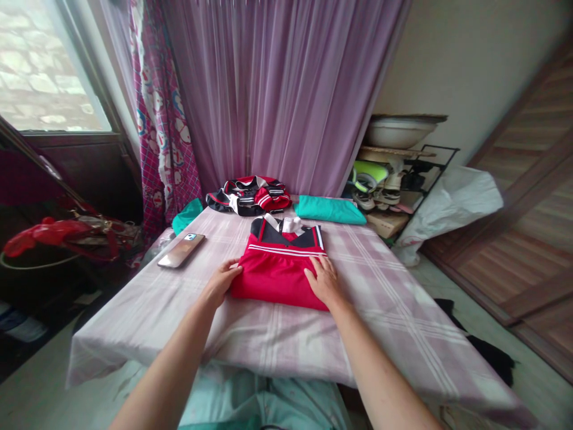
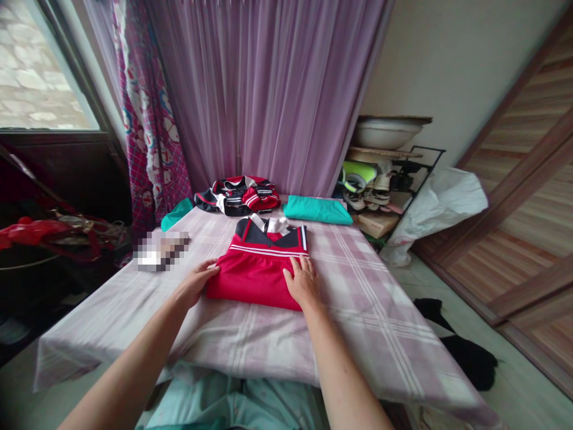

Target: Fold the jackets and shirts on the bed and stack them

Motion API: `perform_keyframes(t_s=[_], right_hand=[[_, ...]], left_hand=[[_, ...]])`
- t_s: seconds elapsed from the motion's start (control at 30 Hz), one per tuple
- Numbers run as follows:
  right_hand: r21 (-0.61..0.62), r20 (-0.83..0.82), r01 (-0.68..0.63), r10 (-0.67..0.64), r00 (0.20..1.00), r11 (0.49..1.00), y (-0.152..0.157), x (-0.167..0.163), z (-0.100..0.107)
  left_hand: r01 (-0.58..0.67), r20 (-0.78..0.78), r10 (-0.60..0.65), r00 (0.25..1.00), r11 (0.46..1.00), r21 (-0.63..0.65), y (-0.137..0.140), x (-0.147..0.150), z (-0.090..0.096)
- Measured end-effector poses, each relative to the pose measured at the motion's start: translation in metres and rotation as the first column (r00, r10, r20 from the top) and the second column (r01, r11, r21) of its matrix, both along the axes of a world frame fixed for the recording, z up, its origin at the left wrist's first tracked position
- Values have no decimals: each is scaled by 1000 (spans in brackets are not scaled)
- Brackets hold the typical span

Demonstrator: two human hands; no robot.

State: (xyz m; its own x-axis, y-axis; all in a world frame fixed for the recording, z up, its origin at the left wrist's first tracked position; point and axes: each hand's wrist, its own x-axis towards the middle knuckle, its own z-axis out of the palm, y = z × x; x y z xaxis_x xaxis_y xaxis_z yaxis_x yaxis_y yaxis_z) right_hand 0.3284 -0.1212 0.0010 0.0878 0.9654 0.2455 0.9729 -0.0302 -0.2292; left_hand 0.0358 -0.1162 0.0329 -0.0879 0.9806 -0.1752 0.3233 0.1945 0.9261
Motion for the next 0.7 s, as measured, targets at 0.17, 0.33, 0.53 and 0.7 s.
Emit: perform_keyframes(t_s=[0.17,0.33,0.53,0.7], right_hand=[[60,-5,-3,3,1000,998,1,-1,-2],[93,11,-7,6,1000,996,2,-2,-5],[118,19,-1,-1,1000,993,1,-2,-7],[94,23,0,-2,1000,996,0,-3,-4]], left_hand=[[-45,-59,44,997,999,-23,15,-7,0],[-53,-98,50,994,998,-32,48,5,6],[18,-10,-18,1000,999,-35,65,21,16],[43,-18,-43,999,999,-32,56,20,10]])
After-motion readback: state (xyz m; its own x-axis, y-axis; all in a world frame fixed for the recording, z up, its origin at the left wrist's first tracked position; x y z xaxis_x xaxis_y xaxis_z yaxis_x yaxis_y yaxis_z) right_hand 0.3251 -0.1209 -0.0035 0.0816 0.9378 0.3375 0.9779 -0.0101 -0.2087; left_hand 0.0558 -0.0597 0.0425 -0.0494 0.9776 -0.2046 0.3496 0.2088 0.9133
